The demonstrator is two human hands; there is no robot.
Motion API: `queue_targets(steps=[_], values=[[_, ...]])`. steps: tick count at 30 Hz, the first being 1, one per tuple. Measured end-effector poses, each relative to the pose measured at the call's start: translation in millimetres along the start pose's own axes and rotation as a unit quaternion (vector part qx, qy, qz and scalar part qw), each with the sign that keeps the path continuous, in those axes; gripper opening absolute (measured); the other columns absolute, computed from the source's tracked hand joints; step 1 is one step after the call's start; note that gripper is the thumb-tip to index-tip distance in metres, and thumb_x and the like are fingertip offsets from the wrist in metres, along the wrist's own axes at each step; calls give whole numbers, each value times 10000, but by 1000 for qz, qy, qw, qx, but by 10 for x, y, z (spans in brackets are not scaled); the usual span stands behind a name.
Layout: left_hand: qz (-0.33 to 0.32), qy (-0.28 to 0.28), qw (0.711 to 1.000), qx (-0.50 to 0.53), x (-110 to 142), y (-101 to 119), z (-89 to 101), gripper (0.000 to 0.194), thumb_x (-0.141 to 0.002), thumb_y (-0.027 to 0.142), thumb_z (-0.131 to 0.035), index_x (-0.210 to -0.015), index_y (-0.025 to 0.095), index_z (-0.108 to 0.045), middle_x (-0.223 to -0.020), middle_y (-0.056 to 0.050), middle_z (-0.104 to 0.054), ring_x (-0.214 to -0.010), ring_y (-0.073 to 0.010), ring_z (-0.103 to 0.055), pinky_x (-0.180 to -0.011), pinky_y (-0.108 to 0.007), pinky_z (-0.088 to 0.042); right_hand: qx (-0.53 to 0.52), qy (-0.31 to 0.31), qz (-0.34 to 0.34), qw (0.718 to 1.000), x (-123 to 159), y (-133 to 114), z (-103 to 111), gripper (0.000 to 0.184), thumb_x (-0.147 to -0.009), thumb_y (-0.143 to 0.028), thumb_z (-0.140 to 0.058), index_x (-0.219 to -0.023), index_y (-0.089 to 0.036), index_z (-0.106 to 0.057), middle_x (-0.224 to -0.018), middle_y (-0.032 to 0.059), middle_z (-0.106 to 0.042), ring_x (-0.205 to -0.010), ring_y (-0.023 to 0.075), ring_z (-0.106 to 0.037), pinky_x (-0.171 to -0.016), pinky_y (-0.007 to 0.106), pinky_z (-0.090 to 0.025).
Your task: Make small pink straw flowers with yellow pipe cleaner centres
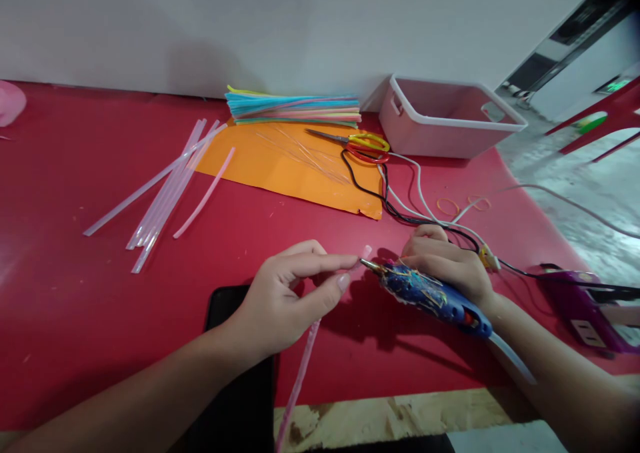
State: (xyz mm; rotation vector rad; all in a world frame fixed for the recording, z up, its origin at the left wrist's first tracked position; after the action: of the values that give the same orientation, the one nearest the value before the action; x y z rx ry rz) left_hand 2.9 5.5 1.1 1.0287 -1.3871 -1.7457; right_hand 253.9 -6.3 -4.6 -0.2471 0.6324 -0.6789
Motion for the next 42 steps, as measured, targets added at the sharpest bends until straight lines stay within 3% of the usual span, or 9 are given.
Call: queue_targets(steps=[10, 19, 24, 28, 30, 36, 42], values=[[-4, -3, 1000, 2, -7, 4, -3, 238, -878, 169, -600, -1073, 176, -738, -749, 0, -555, -655, -86, -520, -602, -225, -433, 6, 7, -4, 1000, -18, -11, 13, 111, -956, -266, -492, -973, -227, -595, -687, 5, -590, -645, 164, -580, -779, 415, -394], [-12, -8, 1000, 11, 6, -17, -7, 243, -875, 141, -594, -1071, 179, -733, -774, -3, -571, -675, -86, -536, -627, -225, -446, 15, -24, 17, 999, -9, 57, 71, 107, -936, -226, -525, -1008, -217, -603, -718, 0, -607, -645, 150, -595, -812, 415, -393], [9, -4, 1000, -1, -2, -10, -2, 221, -881, 196, -601, -1058, 189, -734, -767, -3, -562, -667, -89, -531, -599, -223, -432, 37, 21, 10, 999, -14, 47, 64, 102, -918, -191, -538, -992, -223, -599, -701, -2, -578, -632, 159, -578, -771, 409, -409], [69, 5, 997, 38, 0, -26, -25, 265, -886, 248, -608, -1144, 206, -648, -782, 5, -577, -657, -85, -546, -565, -201, -428, 47, 70, 3, 996, -19, 21, 63, 135, -910, -161, -510, -977, -232, -603, -721, 6, -561, -640, 165, -554, -741, 401, -420], [91, 12, 993, 79, 1, -34, -41, 277, -875, 250, -629, -1142, 204, -569, -772, 20, -577, -651, -79, -558, -578, -190, -440, 36, 57, 0, 998, -25, -7, 48, 123, -926, -186, -496, -973, -235, -599, -715, 4, -567, -643, 167, -565, -748, 405, -412], [90, 25, 986, 135, 0, -26, -58, 232, -846, 229, -675, -868, 203, -446, -763, 39, -564, -668, -65, -575, -600, -174, -450, 17, -5, -13, 1000, -26, -75, -22, 134, -937, -269, -506, -999, -211, -609, -705, 10, -586, -655, 169, -578, -794, 410, -394], [88, 23, 988, 122, 13, -30, -52, 202, -846, 242, -681, -959, 199, -520, -790, 23, -593, -703, -71, -595, -634, -171, -475, 25, -5, -25, 999, -15, -49, -28, 150, -941, -312, -507, -992, -222, -616, -702, 3, -593, -652, 167, -586, -799, 400, -397]])
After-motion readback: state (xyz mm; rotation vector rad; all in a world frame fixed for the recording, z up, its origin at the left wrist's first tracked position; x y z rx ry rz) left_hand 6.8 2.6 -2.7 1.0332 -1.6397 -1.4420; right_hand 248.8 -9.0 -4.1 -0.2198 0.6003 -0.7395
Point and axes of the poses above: each hand's wrist, its own x-axis away from the middle knuckle, its own z-axis out of the back of the hand, y = z × x, the point moved 2 cm from there along -x, towards the middle knuckle
